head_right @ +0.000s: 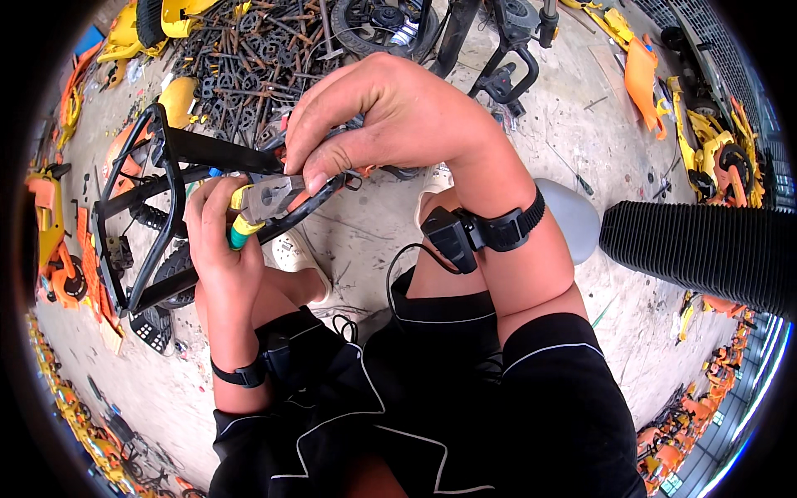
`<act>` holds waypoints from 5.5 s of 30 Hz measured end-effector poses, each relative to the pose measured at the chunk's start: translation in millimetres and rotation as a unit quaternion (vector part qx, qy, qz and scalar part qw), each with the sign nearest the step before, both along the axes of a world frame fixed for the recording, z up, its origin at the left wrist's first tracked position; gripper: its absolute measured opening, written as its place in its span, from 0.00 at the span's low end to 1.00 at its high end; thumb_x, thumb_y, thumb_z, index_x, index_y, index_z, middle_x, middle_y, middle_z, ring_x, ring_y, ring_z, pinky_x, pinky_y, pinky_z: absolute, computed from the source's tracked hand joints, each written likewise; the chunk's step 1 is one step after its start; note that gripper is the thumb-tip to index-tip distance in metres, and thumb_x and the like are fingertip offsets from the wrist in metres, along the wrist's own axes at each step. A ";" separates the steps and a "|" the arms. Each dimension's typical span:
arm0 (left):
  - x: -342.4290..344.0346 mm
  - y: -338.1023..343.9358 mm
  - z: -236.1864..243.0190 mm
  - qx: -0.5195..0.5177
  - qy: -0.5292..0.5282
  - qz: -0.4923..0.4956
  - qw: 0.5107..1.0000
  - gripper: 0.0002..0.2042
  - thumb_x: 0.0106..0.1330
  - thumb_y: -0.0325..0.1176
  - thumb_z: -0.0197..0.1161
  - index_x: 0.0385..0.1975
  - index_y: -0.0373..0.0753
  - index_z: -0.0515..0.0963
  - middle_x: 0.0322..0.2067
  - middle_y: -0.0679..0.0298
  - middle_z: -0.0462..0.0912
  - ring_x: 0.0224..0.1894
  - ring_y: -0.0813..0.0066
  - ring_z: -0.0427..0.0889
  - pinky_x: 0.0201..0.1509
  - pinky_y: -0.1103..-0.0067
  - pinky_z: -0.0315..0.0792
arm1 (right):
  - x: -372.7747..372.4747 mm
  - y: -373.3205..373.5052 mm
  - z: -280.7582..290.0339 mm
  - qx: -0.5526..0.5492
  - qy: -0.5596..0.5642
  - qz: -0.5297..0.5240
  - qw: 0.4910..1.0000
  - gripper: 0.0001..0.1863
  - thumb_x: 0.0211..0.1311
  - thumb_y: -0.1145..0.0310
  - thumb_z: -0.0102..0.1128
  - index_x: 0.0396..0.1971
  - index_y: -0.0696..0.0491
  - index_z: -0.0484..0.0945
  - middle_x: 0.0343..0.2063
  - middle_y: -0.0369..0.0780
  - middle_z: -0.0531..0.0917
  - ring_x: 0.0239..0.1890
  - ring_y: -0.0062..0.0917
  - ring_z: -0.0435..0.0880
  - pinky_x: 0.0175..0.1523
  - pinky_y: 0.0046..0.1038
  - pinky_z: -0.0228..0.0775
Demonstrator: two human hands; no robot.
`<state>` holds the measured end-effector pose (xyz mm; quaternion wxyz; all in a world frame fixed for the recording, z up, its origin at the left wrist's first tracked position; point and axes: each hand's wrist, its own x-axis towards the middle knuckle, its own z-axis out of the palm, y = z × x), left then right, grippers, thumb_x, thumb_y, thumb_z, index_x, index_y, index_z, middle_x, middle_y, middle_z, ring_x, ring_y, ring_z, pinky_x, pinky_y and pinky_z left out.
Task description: The person uses pliers to twist and secure a wire on a black motorcycle frame while sitting in a large warehouse filled with yellow parts.
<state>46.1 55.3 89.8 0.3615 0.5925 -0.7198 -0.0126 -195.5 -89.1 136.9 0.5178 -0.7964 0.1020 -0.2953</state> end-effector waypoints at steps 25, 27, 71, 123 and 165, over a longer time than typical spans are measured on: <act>1.8 -0.4 1.7 -0.001 0.015 -0.011 1.000 0.31 0.49 0.08 0.56 0.56 0.38 0.77 0.51 0.51 0.77 0.55 0.52 0.78 0.57 0.67 0.75 | 0.5 0.2 -0.7 0.006 0.000 -0.002 1.000 0.12 0.49 0.73 0.78 0.36 0.55 0.91 0.36 0.42 0.89 0.43 0.28 0.87 0.43 0.25 0.79; 2.0 -0.6 1.6 -0.003 0.013 -0.011 1.000 0.31 0.49 0.08 0.56 0.56 0.38 0.77 0.51 0.51 0.77 0.55 0.52 0.78 0.57 0.67 0.75 | 0.5 0.3 -0.3 0.008 0.003 -0.002 1.000 0.12 0.49 0.73 0.78 0.36 0.55 0.91 0.35 0.42 0.89 0.42 0.28 0.87 0.44 0.25 0.79; -1.4 -0.1 3.9 0.012 0.047 0.003 0.999 0.29 0.48 0.11 0.59 0.52 0.42 0.80 0.46 0.56 0.79 0.51 0.53 0.79 0.54 0.65 0.74 | -0.1 -1.8 -8.7 -0.004 -0.008 -0.011 1.000 0.11 0.51 0.72 0.78 0.37 0.55 0.91 0.37 0.41 0.88 0.33 0.22 0.86 0.29 0.19 0.76; -2.5 2.0 6.0 0.046 0.064 0.021 0.997 0.26 0.44 0.12 0.60 0.47 0.40 0.80 0.44 0.57 0.82 0.48 0.52 0.80 0.52 0.65 0.76 | -0.2 0.0 -6.2 -0.010 0.010 -0.005 1.000 0.10 0.54 0.72 0.76 0.37 0.56 0.90 0.38 0.41 0.89 0.29 0.20 0.85 0.27 0.20 0.75; 5.4 0.1 0.0 0.038 0.065 -0.014 0.997 0.29 0.49 0.07 0.55 0.53 0.35 0.79 0.52 0.54 0.78 0.52 0.61 0.80 0.47 0.75 0.80 | 0.6 -0.7 -7.6 -0.006 0.006 -0.004 1.000 0.11 0.54 0.71 0.76 0.37 0.56 0.90 0.37 0.42 0.88 0.31 0.21 0.85 0.29 0.20 0.76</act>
